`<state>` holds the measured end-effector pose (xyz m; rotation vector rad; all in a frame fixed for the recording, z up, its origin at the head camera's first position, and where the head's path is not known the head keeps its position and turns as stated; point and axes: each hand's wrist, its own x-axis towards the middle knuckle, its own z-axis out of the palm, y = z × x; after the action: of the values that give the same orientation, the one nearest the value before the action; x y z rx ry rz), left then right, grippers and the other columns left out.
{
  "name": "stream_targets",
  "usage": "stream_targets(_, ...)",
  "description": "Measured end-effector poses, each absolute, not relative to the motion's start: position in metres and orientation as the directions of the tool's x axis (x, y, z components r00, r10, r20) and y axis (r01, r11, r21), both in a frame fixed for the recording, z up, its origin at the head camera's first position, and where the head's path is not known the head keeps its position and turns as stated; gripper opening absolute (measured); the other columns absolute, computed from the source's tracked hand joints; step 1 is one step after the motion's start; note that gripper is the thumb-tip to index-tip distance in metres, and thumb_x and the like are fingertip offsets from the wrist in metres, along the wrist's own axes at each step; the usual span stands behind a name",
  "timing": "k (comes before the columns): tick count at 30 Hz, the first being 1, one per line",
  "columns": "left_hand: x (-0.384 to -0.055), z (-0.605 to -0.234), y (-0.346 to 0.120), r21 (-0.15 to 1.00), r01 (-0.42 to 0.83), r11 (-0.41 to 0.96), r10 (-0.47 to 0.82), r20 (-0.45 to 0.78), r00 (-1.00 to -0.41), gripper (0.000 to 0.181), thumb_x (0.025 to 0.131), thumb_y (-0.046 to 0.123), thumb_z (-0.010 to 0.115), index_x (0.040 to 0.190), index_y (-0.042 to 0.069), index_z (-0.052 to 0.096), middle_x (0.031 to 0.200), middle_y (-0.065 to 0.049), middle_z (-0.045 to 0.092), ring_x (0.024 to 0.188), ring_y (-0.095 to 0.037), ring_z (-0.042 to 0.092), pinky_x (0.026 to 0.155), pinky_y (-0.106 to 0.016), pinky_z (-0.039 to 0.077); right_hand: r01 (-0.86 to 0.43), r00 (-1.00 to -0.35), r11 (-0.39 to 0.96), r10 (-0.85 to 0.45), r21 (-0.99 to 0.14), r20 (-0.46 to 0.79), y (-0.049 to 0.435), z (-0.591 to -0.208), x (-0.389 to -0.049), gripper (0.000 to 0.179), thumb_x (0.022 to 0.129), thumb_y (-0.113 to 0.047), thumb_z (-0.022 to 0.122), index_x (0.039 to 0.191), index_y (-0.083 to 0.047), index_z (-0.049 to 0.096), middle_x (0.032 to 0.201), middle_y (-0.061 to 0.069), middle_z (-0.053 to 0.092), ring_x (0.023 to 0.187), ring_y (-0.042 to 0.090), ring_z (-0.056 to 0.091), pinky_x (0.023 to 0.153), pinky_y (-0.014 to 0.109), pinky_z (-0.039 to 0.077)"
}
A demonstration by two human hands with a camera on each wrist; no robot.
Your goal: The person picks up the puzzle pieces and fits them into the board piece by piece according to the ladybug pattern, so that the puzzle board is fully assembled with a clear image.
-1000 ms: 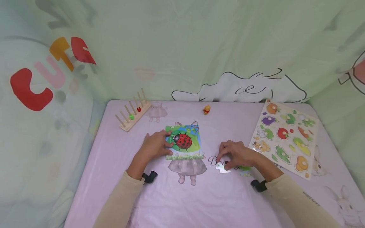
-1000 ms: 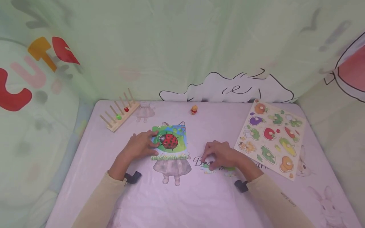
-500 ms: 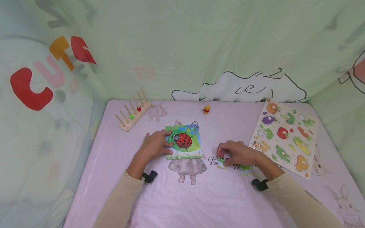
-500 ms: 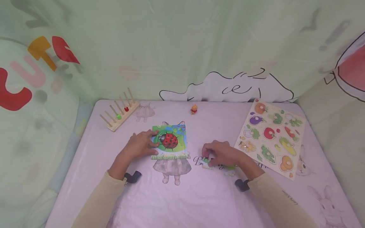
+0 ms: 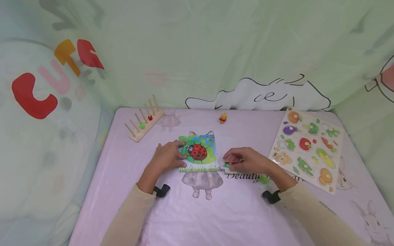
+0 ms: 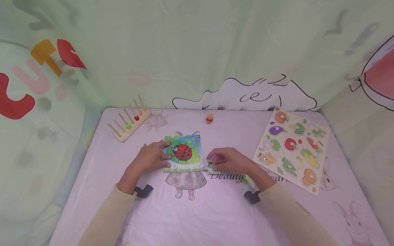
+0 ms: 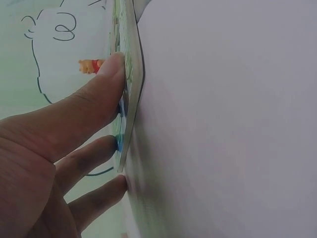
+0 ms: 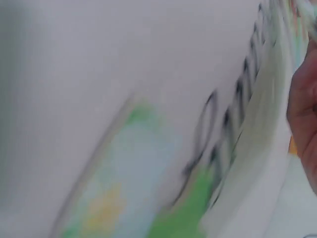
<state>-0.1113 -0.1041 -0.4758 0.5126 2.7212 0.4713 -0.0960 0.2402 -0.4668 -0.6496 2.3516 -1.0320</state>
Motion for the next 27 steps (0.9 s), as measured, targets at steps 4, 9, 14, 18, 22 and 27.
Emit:
stream_targets(4,-0.111,-0.477,-0.105,0.369,0.297,0.881,0.402,-0.251,-0.88,0.042,0.077,0.043,0.088,0.114,0.026,0.079,0.157,0.006,0.05,0.149,-0.028,0.041,0.113,-0.078,0.023,-0.083,-0.774,0.559,-0.557,-0.825,-0.3,0.222,-0.461,-0.098,0.026,0.087,-0.021,0.082,0.11,-0.013,0.072,0.088,0.001,0.07,0.075,0.017,0.065,0.07,0.03,0.059)
stream_targets(9,-0.111,-0.477,-0.105,0.372,0.303,0.877,0.407,-0.243,-0.88,0.041,0.077,0.043,0.088,0.114,0.027,0.079,0.156,0.006,0.05,0.149,-0.029,0.042,0.112,-0.079,0.024,0.067,-0.769,0.489,-0.53,-0.869,-0.357,0.203,-0.46,-0.1,0.031,0.088,-0.019,0.081,0.115,-0.007,0.072,0.085,0.008,0.068,0.07,0.03,0.07,0.066,0.04,0.062)
stream_targets(14,-0.111,-0.476,-0.106,0.372,0.304,0.877,0.408,-0.242,-0.88,0.041,0.078,0.043,0.087,0.114,0.027,0.079,0.156,0.006,0.05,0.148,-0.029,0.042,0.112,-0.078,0.024,0.051,-0.793,0.483,-0.512,-0.874,-0.33,0.188,-0.463,-0.102,0.028,0.091,-0.013,0.077,0.119,-0.006,0.074,0.089,0.009,0.07,0.077,0.024,0.073,0.071,0.031,0.061)
stream_targets(18,-0.112,-0.478,-0.106,0.369,0.305,0.878,0.409,-0.244,-0.879,0.042,0.077,0.044,0.087,0.115,0.028,0.079,0.157,0.007,0.05,0.149,-0.028,0.042,0.113,-0.078,0.023,0.032,-0.784,0.492,-0.527,-0.87,-0.327,0.178,-0.464,-0.102,0.034,0.093,-0.002,0.069,0.126,-0.006,0.072,0.095,0.01,0.073,0.082,0.019,0.071,0.074,0.025,0.058)
stream_targets(22,-0.111,-0.478,-0.105,0.374,0.299,0.878,0.404,-0.242,-0.882,0.042,0.077,0.043,0.088,0.114,0.027,0.079,0.156,0.007,0.05,0.149,-0.027,0.041,0.113,-0.078,0.023,0.044,-0.785,0.514,-0.512,-0.856,-0.348,0.169,-0.464,-0.103,0.033,0.092,-0.001,0.07,0.124,-0.006,0.071,0.093,0.008,0.073,0.082,0.018,0.071,0.076,0.028,0.058)
stream_targets(27,-0.111,-0.478,-0.105,0.385,0.286,0.877,0.394,-0.238,-0.888,0.041,0.076,0.042,0.089,0.113,0.026,0.08,0.156,0.006,0.051,0.149,-0.027,0.042,0.113,-0.078,0.022,0.078,-0.816,0.547,-0.446,-0.834,-0.368,0.159,-0.464,-0.104,0.024,0.088,-0.006,0.077,0.111,-0.004,0.071,0.087,0.006,0.072,0.077,0.016,0.07,0.074,0.028,0.057)
